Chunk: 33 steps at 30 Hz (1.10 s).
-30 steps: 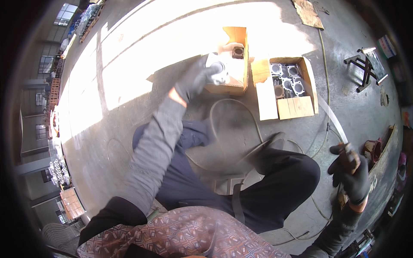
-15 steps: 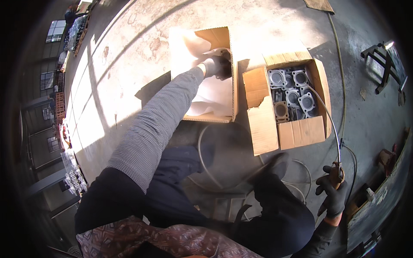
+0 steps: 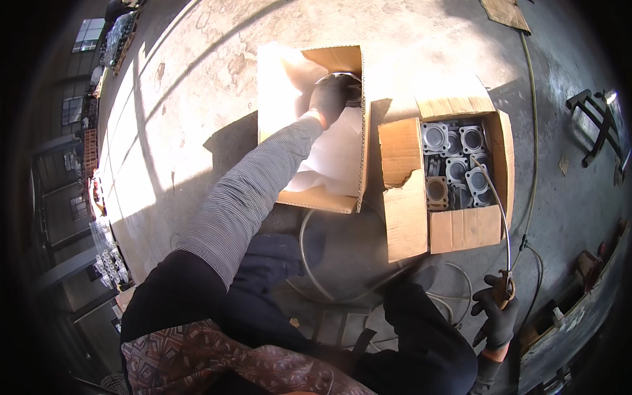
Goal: The person sits on the floor and uses a handheld air nozzle to blow air onto metal parts taken from a cardboard box. They repeatedly pick up each part, direct the nozzle at it, and place it into a second box lined with white paper.
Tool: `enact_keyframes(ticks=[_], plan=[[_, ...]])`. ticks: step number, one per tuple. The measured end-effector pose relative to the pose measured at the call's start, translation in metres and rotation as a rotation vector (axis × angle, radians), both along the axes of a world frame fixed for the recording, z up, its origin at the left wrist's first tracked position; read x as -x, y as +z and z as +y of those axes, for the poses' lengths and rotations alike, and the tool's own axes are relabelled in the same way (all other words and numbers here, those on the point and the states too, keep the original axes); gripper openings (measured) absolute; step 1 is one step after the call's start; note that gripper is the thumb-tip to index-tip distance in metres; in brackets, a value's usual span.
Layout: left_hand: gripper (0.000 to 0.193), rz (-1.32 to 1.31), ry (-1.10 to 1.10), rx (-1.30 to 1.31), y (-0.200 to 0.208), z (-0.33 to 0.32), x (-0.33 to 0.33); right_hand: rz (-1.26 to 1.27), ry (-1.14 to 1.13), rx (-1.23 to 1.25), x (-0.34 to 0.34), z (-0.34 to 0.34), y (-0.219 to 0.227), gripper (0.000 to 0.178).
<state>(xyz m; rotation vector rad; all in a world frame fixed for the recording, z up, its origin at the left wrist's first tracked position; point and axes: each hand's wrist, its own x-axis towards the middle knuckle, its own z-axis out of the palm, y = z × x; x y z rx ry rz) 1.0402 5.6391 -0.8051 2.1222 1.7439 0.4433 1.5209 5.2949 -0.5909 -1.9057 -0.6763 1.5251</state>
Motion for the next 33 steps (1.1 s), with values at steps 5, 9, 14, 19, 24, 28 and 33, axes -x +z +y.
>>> enact_keyframes(ticks=[5, 9, 14, 19, 24, 28, 33], plan=[[0.027, -0.281, 0.132, 0.31, 0.045, -0.015, -0.012, -0.006, 0.052, 0.047, 0.012, 0.007, 0.003, 0.047], [0.026, -0.073, -0.048, 0.199, 0.035, 0.008, 0.002, -0.024, 0.053, 0.054, 0.01, 0.002, 0.002, 0.045], [0.027, -0.817, 0.202, 0.751, 0.013, 0.027, 0.013, -0.017, 0.056, 0.081, 0.003, -0.008, -0.004, 0.053], [0.044, -0.331, 0.147, 0.484, 0.045, -0.002, 0.005, 0.06, 0.108, -0.071, 0.0, -0.013, -0.019, 0.071], [0.018, 0.121, -0.072, 0.091, 0.056, -0.004, -0.005, -0.023, 0.024, 0.212, -0.051, -0.035, -0.076, 0.026], [0.016, 0.125, -0.142, 0.304, 0.041, 0.023, 0.012, 0.134, 0.435, 0.435, -0.116, -0.035, -0.141, 0.074], [0.022, 0.286, -0.168, 0.395, 0.047, 0.015, -0.003, 0.035, 0.057, 0.695, -0.103, -0.027, -0.146, 0.05]])
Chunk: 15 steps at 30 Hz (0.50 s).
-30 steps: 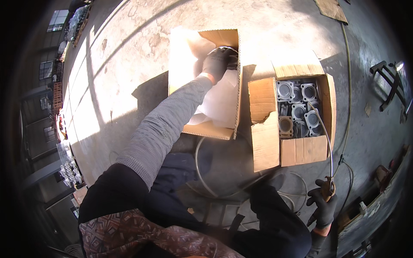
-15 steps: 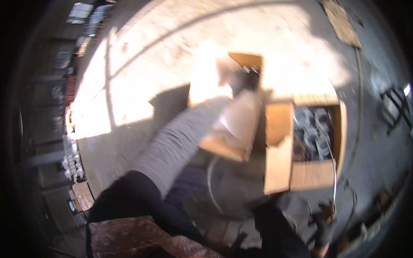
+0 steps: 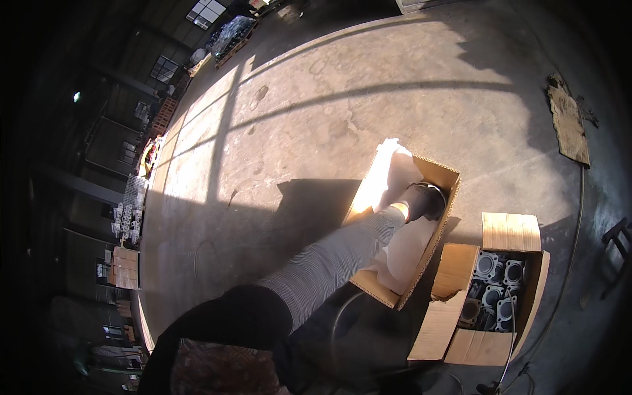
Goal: The person sits on the floor and uses a handheld air nozzle to blow air onto metal parts taken from a cardboard box. They repeatedly pick up each part, direct the nozzle at it, and place it into a second box lined with white paper.
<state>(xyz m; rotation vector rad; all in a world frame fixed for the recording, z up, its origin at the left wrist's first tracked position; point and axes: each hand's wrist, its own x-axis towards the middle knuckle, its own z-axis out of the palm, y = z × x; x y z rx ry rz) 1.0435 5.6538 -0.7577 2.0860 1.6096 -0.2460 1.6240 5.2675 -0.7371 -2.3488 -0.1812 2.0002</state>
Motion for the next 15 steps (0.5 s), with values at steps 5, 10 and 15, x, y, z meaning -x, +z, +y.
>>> enact_keyframes(ticks=[5, 10, 15], plan=[[0.031, -0.47, 0.424, 0.027, 0.009, -0.026, -0.009, 0.002, 0.129, -0.476, 0.044, -0.006, 0.043, 0.034], [0.041, -0.043, -0.055, -0.44, -0.015, -0.044, 0.002, 0.023, 0.376, -0.708, 0.025, -0.013, 0.03, 0.021], [0.041, -0.006, 0.087, -0.096, -0.031, -0.043, 0.011, 0.028, 0.414, -0.783, 0.026, -0.021, 0.049, 0.024]])
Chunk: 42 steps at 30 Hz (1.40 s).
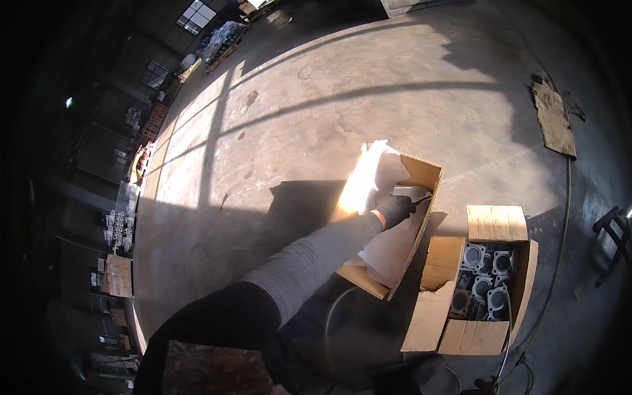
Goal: The person sits on the floor and uses a handheld air nozzle to blow air onto metal parts taken from a cardboard box. They repeatedly pick up each part, direct the nozzle at it, and place it into a second box lined with white paper.
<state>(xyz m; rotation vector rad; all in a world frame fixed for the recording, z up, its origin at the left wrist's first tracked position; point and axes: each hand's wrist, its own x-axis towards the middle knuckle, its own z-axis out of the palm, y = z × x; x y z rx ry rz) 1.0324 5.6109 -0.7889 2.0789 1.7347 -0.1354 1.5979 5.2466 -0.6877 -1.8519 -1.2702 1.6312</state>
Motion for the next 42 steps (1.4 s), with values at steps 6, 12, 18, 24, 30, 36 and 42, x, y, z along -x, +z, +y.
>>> enact_keyframes(ticks=[6, 12, 18, 24, 30, 36, 42], plan=[[0.033, -0.417, 0.503, 0.086, -0.01, 0.004, 0.012, 0.128, -0.555, 0.117, 0.053, 0.001, 0.065, 0.073], [0.028, 0.297, -0.34, -0.313, -0.048, 0.021, 0.022, 0.125, -0.38, 0.182, 0.051, -0.002, 0.113, 0.045], [0.029, 0.495, -0.32, 0.141, 0.078, 0.006, 0.001, 0.026, -0.475, -0.016, 0.044, 0.023, 0.166, 0.047], [0.013, -0.201, -0.636, -0.268, 0.161, -0.031, -0.129, -0.082, -0.302, -0.03, 0.044, 0.026, 0.143, 0.04], [0.015, 0.153, -0.939, -0.405, 0.001, -0.019, -0.253, -0.081, -0.249, 0.183, 0.041, 0.007, 0.1, 0.058], [0.014, 0.24, -1.145, -0.421, -0.047, 0.006, -0.263, 0.112, -0.331, 0.16, 0.023, -0.008, 0.077, 0.058], [0.022, -0.001, -1.092, -0.138, -0.01, 0.008, -0.249, 0.296, -0.252, 0.204, -0.014, -0.023, 0.043, 0.057]])
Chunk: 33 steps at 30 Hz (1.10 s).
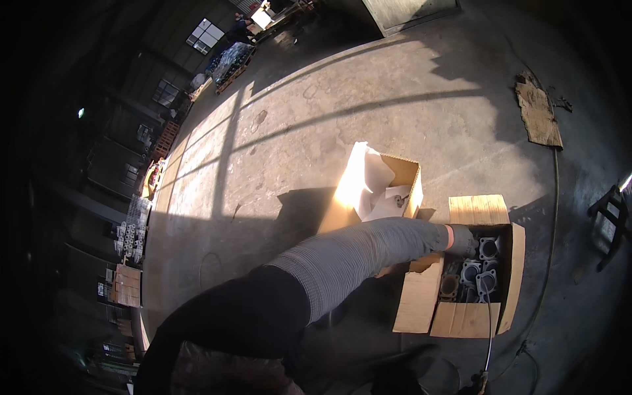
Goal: The person sits on the floor and uses a handheld air nozzle to blow air onto metal parts taken from a cardboard box. They repeatedly pick up each part, direct the nozzle at it, and place it into a second box lined with white paper.
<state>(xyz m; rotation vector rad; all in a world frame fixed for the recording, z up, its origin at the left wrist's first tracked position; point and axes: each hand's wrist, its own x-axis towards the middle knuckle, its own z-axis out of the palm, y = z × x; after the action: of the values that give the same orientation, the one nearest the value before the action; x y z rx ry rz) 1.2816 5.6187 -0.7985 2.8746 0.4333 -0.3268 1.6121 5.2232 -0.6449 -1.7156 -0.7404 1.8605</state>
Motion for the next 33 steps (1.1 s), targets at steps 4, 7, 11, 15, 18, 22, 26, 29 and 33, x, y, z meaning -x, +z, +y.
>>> enact_keyframes(ticks=[4, 7, 11, 15, 18, 22, 26, 29, 33], plan=[[0.039, -0.518, 0.589, 0.2, 0.058, -0.022, 0.021, 0.262, -0.015, 0.112, -0.031, 0.001, 0.01, 0.051], [0.043, -0.824, 0.992, 0.839, 0.107, -0.055, 0.037, 0.14, 0.133, 0.039, -0.037, 0.002, 0.052, 0.053], [0.039, -1.271, 1.043, 1.782, 0.154, -0.132, 0.075, -0.358, 0.104, -0.189, -0.001, -0.008, 0.142, 0.053], [0.035, -1.501, 1.05, 2.168, 0.184, -0.214, 0.097, -0.843, 0.781, -0.333, 0.061, -0.01, 0.234, 0.055], [0.044, -1.557, 0.844, 2.358, 0.197, -0.259, 0.114, -0.52, 0.263, -0.39, 0.102, -0.03, 0.29, 0.047], [0.05, -1.577, 0.76, 2.191, 0.211, -0.293, 0.136, -0.827, 0.9, -0.721, 0.145, -0.063, 0.321, 0.039], [0.039, -1.673, 0.678, 2.103, 0.22, -0.326, 0.15, -0.696, 0.518, -0.321, 0.166, -0.093, 0.329, 0.038], [0.025, -1.681, 0.931, 2.064, 0.221, -0.346, 0.163, -0.546, 0.465, -0.334, 0.176, -0.118, 0.337, 0.04], [0.028, -1.689, 0.887, 2.064, 0.219, -0.363, 0.168, -0.808, 0.972, -0.44, 0.184, -0.144, 0.349, 0.041]])
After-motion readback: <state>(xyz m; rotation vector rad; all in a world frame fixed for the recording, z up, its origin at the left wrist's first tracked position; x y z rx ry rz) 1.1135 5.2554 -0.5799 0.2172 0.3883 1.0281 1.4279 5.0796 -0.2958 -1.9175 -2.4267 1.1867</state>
